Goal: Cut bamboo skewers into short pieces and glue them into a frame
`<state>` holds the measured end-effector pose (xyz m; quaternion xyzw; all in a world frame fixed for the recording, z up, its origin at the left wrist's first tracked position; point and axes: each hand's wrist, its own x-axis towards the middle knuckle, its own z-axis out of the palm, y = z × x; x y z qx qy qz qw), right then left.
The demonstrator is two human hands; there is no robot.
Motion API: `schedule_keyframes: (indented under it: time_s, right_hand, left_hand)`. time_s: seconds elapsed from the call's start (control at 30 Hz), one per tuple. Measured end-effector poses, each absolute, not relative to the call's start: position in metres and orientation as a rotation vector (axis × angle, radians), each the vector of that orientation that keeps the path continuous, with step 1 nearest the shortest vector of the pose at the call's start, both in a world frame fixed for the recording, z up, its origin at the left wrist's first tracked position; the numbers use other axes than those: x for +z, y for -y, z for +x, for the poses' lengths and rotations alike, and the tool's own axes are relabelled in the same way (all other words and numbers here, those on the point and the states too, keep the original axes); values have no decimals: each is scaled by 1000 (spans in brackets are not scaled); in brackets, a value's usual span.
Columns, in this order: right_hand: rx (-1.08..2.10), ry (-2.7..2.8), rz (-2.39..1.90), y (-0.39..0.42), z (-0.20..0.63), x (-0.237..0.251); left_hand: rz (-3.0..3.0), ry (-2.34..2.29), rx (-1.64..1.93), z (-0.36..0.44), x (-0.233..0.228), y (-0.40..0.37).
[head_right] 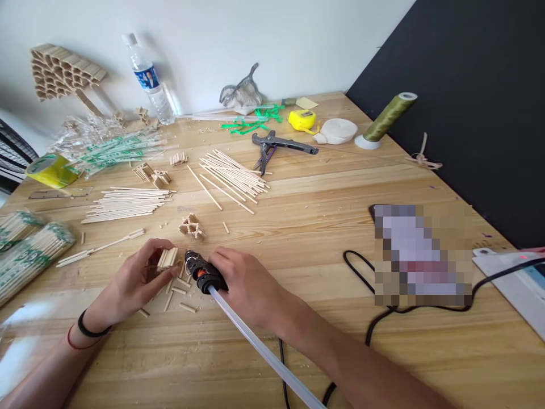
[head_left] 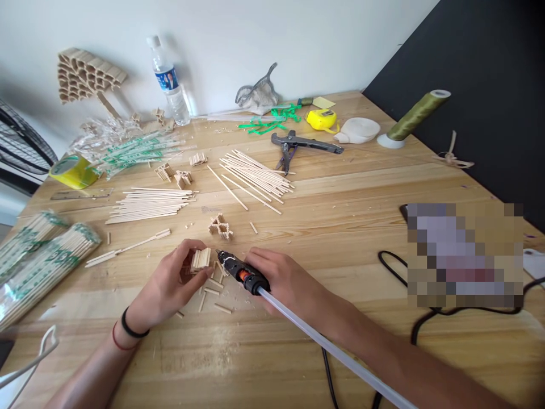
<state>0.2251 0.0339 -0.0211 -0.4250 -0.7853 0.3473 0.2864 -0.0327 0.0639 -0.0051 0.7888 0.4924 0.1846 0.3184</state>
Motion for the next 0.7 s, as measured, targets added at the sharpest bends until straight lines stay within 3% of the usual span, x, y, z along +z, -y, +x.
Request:
schedule_keyframes:
  time_s: [0.3, 0.7]
  right_hand:
    - [938, 1794, -1135, -33, 225, -8]
    - [1427, 1600, -1068, -35, 230, 5]
  left_hand:
    - [1874, -1272, 767, -46, -14, -67]
    - [1487, -929, 910, -33, -11, -62]
